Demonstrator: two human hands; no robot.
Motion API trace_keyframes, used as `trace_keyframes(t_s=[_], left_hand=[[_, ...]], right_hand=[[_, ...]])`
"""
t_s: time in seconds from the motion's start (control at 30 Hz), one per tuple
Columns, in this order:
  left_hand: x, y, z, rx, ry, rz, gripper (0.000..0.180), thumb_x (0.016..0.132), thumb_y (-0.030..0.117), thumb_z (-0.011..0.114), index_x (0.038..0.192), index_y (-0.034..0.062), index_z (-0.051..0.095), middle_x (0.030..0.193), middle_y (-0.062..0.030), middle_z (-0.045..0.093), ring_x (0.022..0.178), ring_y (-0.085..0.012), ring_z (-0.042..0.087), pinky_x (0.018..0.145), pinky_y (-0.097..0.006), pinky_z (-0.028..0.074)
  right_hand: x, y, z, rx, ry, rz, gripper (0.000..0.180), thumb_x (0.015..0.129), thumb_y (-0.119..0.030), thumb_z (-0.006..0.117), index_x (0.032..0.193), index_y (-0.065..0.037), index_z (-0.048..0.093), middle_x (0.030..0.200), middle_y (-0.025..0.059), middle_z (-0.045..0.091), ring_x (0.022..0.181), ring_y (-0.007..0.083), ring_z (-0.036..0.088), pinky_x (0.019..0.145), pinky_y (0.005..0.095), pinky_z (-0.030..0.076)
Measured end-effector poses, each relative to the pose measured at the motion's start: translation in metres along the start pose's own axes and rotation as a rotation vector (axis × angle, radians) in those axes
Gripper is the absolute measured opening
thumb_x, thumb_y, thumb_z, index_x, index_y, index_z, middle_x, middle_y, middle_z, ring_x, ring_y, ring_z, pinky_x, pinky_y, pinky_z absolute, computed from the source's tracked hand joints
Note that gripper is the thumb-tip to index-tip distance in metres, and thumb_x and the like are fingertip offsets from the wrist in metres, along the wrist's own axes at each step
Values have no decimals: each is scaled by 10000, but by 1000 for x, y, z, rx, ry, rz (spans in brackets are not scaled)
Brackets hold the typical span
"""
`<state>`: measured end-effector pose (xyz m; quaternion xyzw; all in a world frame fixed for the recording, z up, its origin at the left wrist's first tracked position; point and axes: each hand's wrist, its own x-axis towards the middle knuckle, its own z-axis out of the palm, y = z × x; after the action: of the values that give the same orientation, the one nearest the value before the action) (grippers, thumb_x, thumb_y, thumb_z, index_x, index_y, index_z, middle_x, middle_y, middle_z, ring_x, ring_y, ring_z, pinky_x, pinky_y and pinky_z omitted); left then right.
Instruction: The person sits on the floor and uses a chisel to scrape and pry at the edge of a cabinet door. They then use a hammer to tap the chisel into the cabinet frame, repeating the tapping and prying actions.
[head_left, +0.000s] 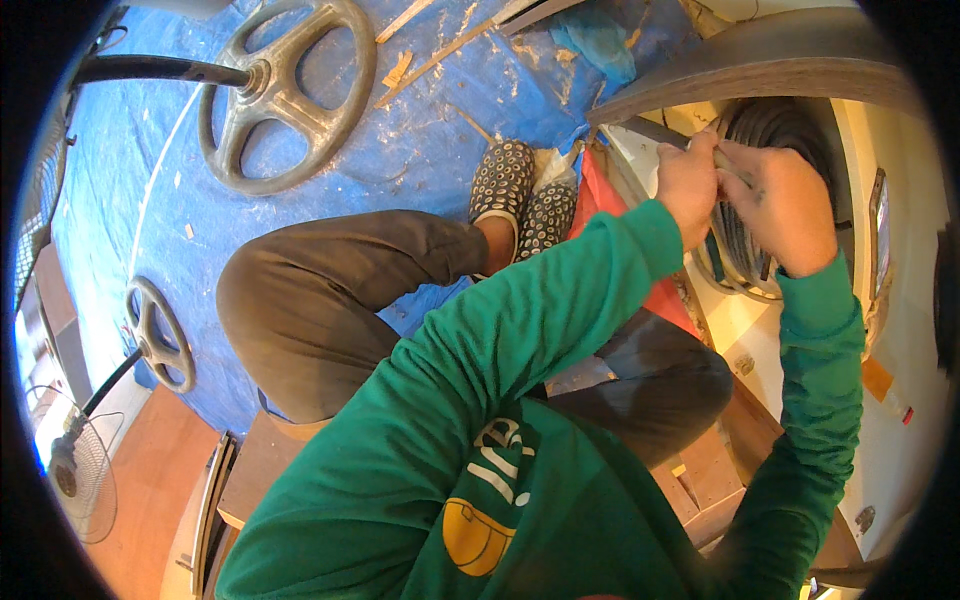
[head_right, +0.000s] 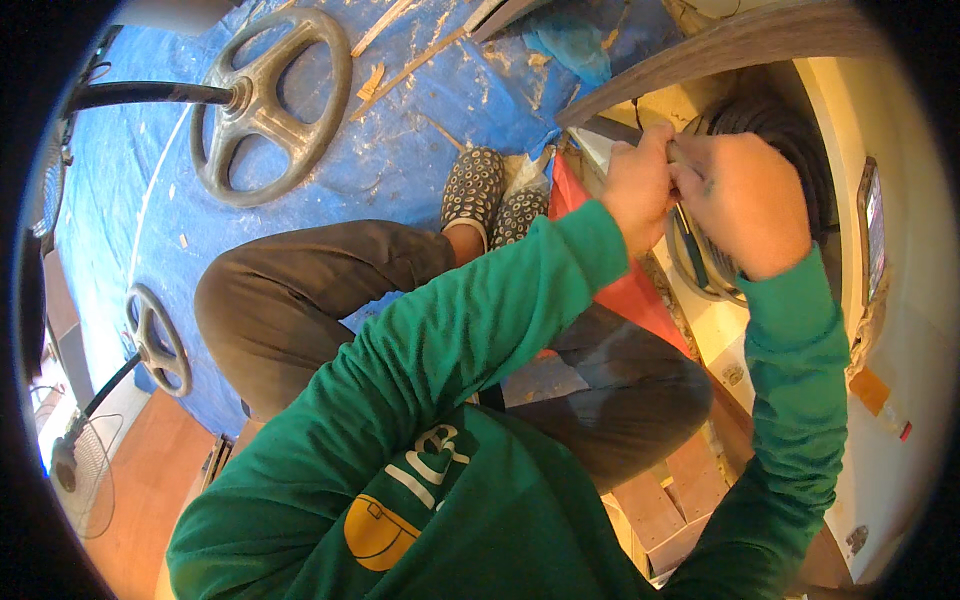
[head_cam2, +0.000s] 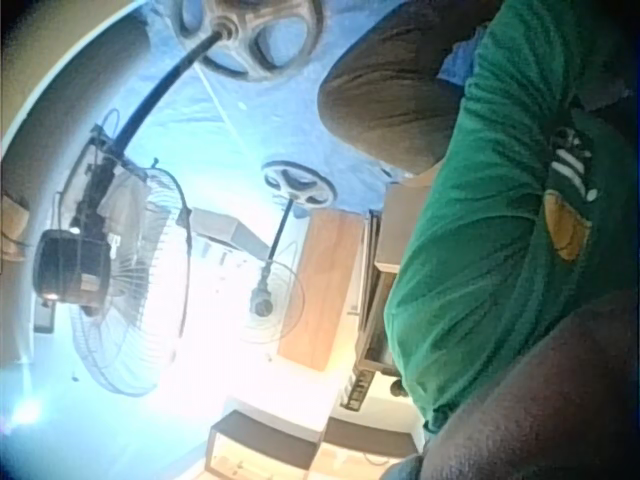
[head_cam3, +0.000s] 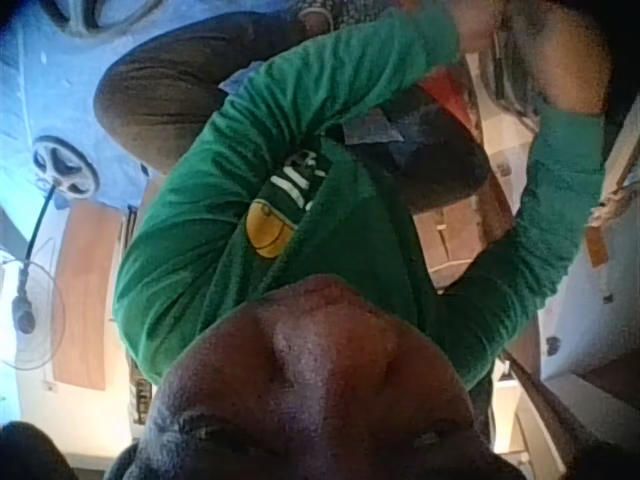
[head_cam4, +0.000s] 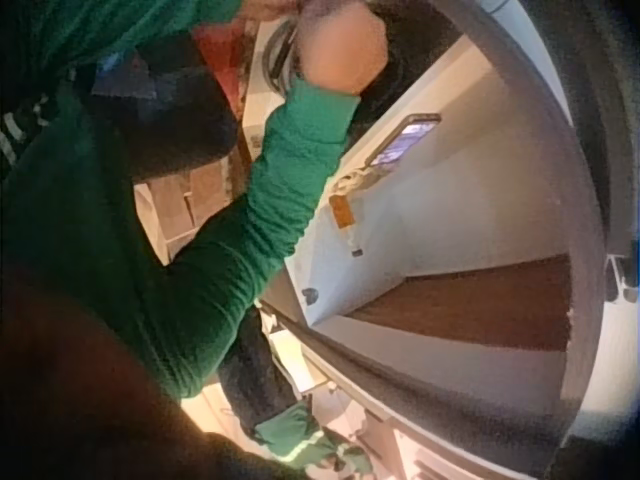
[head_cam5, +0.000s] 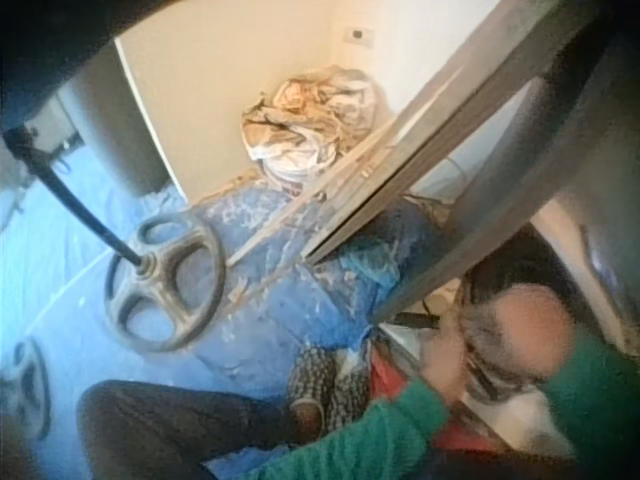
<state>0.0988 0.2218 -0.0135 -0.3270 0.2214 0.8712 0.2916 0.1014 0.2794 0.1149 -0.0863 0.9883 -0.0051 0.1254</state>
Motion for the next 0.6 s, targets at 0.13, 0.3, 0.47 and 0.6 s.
trace_keyframes(t_s=[0.13,0.3,0.47,0.6], left_hand=[[0,4,1,7,32,-15,357,945,270,613,1098,-20,472,847,-111,580,635,-200,576,524,-362,452],[12,-1,-12,18,-30,-25,337,952,271,607,1079,-19,490,824,-106,575,638,-194,566,549,-373,449],[-3,9,-6,33,-12,-11,343,957,282,605,1093,-14,494,825,-108,573,634,-192,564,541,-355,443],[26,-4,-23,105,-14,-12,372,957,290,605,1113,-26,487,822,-110,569,622,-196,564,523,-365,441]], right_hand=[[4,10,14,-65,5,-12,211,831,-211,691,978,-78,762,826,198,699,780,407,673,672,507,537],[5,10,23,11,46,-28,206,829,-217,695,959,-71,758,807,202,694,765,406,673,668,505,536],[5,-5,6,15,-13,30,189,831,-219,688,901,-51,739,791,194,688,753,413,665,668,513,531],[9,8,32,-32,-98,18,320,852,-193,697,1144,-67,733,896,218,697,829,410,671,723,477,540]])
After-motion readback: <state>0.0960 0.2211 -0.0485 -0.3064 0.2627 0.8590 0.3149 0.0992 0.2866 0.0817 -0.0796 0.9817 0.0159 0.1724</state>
